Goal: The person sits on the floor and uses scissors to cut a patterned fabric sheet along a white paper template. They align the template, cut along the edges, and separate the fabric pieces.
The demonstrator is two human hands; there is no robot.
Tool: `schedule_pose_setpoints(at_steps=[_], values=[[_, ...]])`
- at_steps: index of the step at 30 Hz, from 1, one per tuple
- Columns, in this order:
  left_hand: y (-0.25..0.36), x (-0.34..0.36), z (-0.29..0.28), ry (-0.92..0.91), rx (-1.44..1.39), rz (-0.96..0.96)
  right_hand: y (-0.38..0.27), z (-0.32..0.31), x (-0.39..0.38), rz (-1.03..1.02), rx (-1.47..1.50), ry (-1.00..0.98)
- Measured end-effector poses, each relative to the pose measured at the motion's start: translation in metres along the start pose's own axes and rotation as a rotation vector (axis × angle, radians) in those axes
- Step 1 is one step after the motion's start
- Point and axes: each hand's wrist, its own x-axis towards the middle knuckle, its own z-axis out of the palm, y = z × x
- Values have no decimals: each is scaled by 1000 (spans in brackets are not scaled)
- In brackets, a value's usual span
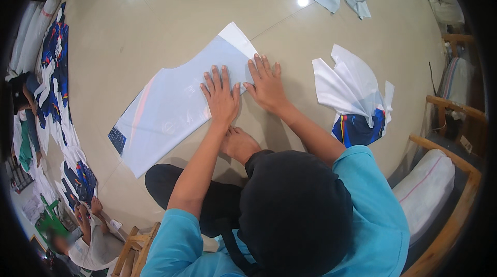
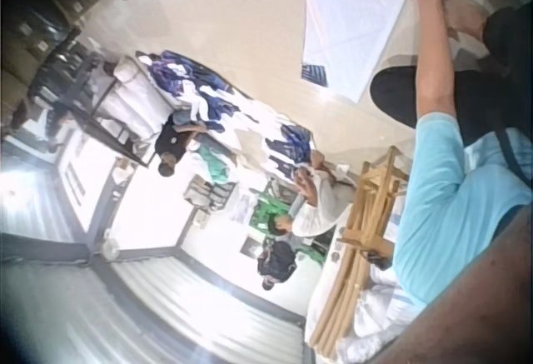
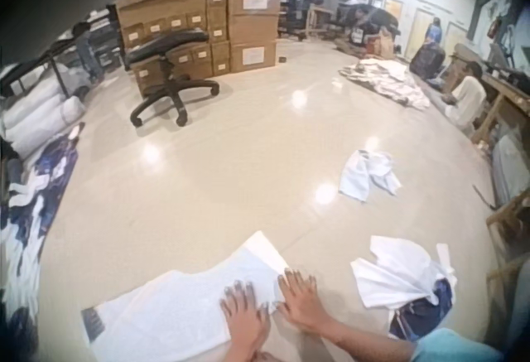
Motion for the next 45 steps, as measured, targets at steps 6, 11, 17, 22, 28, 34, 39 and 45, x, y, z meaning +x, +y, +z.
schedule_pose_setpoints(at_steps=[6, 11, 17, 22, 28, 34, 39, 45], values=[[8, 1, 10, 21, 56, -11, 10, 10, -6, 12, -36, -35], [3, -1, 7, 7, 107, -43, 13, -16, -34, 48, 165, 23], [-2, -3, 2, 35, 127, -38, 45, -55, -212, 366, 181, 226], [9, 1, 1, -10, 115, -55, 52, -60, -383, 665, 83, 66], [17, 1, 2, -42, 111, -45, 31, -42, -449, 817, 238, -61], [5, 2, 1, -54, 149, -42, 11, -57, -392, 757, 179, 156], [2, 5, -1, -57, 87, -50, 13, -77, -344, 823, 411, 72], [-11, 28, -10, 34, 52, -89, 35, -46, -363, 575, 383, -152]])
